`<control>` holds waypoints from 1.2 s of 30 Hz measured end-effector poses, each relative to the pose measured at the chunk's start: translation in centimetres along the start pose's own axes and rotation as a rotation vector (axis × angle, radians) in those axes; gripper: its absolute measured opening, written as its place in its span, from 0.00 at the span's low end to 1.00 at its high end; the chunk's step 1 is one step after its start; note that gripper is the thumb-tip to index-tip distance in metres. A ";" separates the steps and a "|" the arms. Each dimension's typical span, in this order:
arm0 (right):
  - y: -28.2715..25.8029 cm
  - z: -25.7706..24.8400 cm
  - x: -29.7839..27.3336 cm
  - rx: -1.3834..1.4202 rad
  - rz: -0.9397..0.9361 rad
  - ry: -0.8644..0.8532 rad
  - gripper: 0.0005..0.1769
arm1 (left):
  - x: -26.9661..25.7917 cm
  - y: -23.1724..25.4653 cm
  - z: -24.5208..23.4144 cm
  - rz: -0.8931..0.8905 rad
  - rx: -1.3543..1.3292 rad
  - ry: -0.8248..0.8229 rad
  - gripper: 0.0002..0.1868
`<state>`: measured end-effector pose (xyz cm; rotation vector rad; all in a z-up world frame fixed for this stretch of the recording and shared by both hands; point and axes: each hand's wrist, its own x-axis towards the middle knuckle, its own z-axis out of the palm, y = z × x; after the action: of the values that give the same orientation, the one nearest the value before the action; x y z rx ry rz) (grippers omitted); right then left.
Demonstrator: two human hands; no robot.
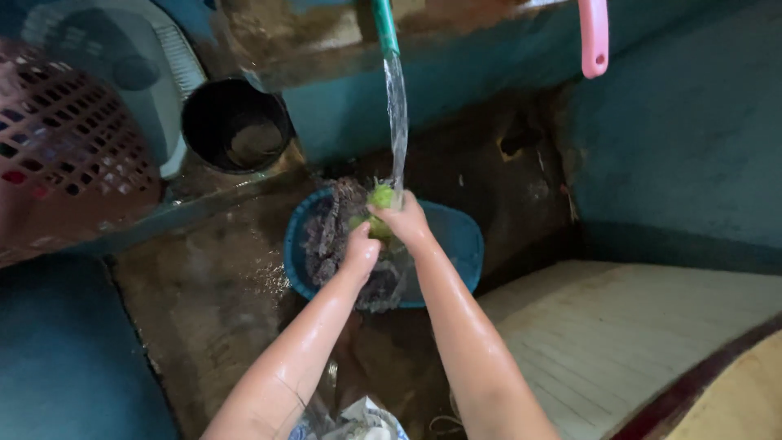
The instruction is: Hand washing and rinsing clothes in a basin.
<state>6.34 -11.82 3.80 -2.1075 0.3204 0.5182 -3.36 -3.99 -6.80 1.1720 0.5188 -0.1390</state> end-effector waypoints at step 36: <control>-1.2 0.7 -1.9 -0.375 -0.650 0.142 0.46 | 0.4 -2.9 -2.0 -0.276 -0.553 0.130 0.27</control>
<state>4.98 -10.50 5.19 -2.4455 -0.4130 0.0392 -4.67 -3.28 -10.02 0.5682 0.7752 -0.1442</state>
